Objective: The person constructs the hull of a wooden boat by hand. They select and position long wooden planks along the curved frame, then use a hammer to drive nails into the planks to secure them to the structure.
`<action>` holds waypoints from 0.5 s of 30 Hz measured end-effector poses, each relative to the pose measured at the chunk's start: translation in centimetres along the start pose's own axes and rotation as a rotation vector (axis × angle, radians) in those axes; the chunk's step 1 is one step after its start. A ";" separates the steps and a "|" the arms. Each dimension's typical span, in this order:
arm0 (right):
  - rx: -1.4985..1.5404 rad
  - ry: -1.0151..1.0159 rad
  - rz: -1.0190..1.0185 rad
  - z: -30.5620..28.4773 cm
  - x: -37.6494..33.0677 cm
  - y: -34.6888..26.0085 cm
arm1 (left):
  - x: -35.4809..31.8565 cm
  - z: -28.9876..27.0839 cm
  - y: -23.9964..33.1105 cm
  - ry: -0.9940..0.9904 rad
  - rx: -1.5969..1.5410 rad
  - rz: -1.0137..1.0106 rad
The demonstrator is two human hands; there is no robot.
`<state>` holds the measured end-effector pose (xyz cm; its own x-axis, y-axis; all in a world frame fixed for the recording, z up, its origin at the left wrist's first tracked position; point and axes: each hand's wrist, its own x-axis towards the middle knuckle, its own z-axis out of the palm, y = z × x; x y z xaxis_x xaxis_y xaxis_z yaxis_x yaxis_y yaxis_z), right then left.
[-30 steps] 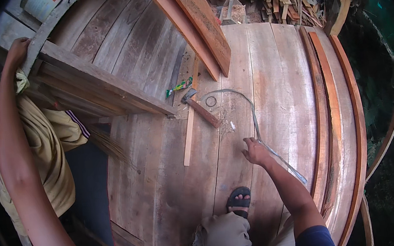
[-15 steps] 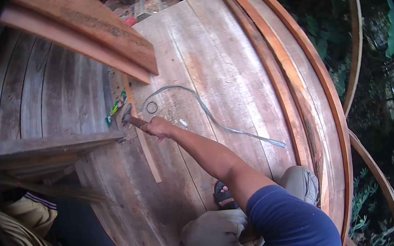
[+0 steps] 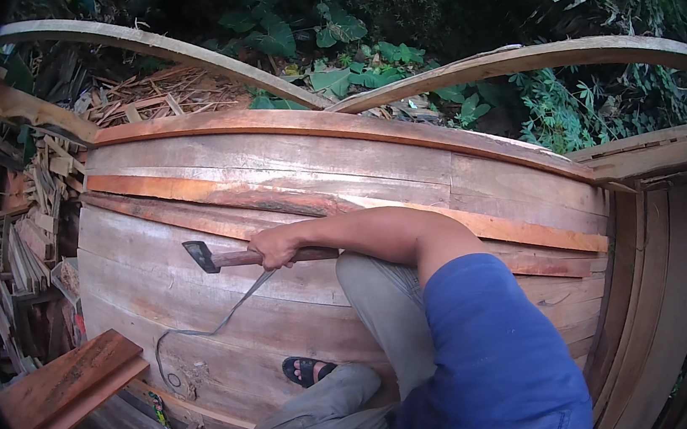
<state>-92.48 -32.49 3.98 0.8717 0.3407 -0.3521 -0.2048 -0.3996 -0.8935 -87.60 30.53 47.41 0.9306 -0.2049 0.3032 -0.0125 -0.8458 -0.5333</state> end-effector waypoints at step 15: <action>-0.268 0.816 0.838 -1.4 -42.2 25.6 | -4.8 -5.7 18.3 0.032 -0.098 0.346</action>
<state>-133.89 -58.29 -3.59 0.5568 -0.7109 -0.4295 -0.8284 -0.4373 -0.3501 -94.37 13.23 40.68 0.8534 -0.5011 0.1436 -0.3610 -0.7669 -0.5306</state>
